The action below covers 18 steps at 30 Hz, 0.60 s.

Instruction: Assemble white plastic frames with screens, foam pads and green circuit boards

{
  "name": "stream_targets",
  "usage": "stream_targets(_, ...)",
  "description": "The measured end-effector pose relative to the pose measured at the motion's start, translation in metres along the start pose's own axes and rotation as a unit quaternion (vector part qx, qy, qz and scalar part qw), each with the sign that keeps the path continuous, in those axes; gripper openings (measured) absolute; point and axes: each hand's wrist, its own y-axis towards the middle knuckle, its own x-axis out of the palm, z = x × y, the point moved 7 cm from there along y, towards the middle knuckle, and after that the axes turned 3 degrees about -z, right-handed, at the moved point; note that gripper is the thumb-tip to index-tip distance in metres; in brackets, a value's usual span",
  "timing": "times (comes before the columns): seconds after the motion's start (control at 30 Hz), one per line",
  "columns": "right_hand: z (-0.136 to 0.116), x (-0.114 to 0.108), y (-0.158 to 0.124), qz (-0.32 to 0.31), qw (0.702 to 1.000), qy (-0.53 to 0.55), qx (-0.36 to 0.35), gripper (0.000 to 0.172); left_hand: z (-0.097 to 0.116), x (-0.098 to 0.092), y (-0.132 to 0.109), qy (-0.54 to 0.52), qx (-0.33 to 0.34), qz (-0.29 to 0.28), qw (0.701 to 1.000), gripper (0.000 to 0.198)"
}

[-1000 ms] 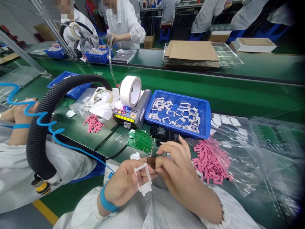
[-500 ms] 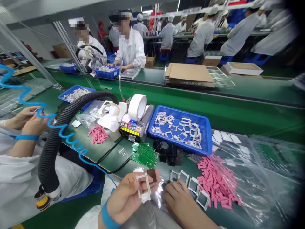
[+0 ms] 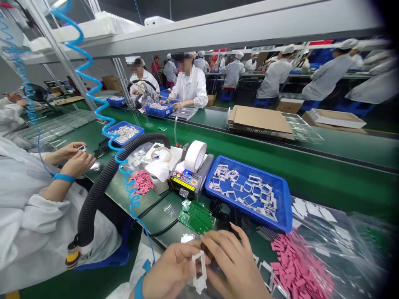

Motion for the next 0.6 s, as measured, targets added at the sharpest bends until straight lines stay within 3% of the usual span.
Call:
stream_targets(0.13, 0.005, 0.002, 0.0, -0.006, 0.999, 0.035, 0.014, 0.017, 0.004, 0.001, -0.001, -0.023, 0.023, -0.007, 0.999, 0.03)
stream_targets(0.23, 0.014, 0.005, -0.001, -0.033, 0.987, 0.149, 0.06, 0.028, 0.005, 0.003, 0.0, -0.078, 0.009, -0.045, 0.996, 0.032)
stream_targets(0.3, 0.019, 0.008, -0.002, -0.021, 0.946, 0.305, 0.106, 0.033, 0.004, 0.008, 0.0, -0.119, -0.012, -0.091, 0.989, 0.035)
stream_targets(0.4, 0.018, 0.02, -0.006, 0.001, 0.827, 0.537, 0.166, 0.034, 0.006, 0.015, -0.003, -0.146, -0.013, -0.149, 0.978, 0.035)
stream_targets(0.47, 0.013, 0.028, -0.008, 0.001, 0.766, 0.616, 0.184, 0.034, 0.01, 0.019, -0.006, -0.142, 0.007, -0.172, 0.975, 0.036)
stream_targets(0.53, 0.009, 0.031, -0.01, -0.012, 0.75, 0.636, 0.183, 0.034, 0.012, 0.023, -0.009, -0.134, 0.017, -0.18, 0.974, 0.037)
stream_targets(0.6, 0.008, 0.028, -0.009, -0.028, 0.759, 0.626, 0.179, 0.038, 0.013, 0.024, -0.011, -0.125, 0.01, -0.174, 0.977, 0.038)
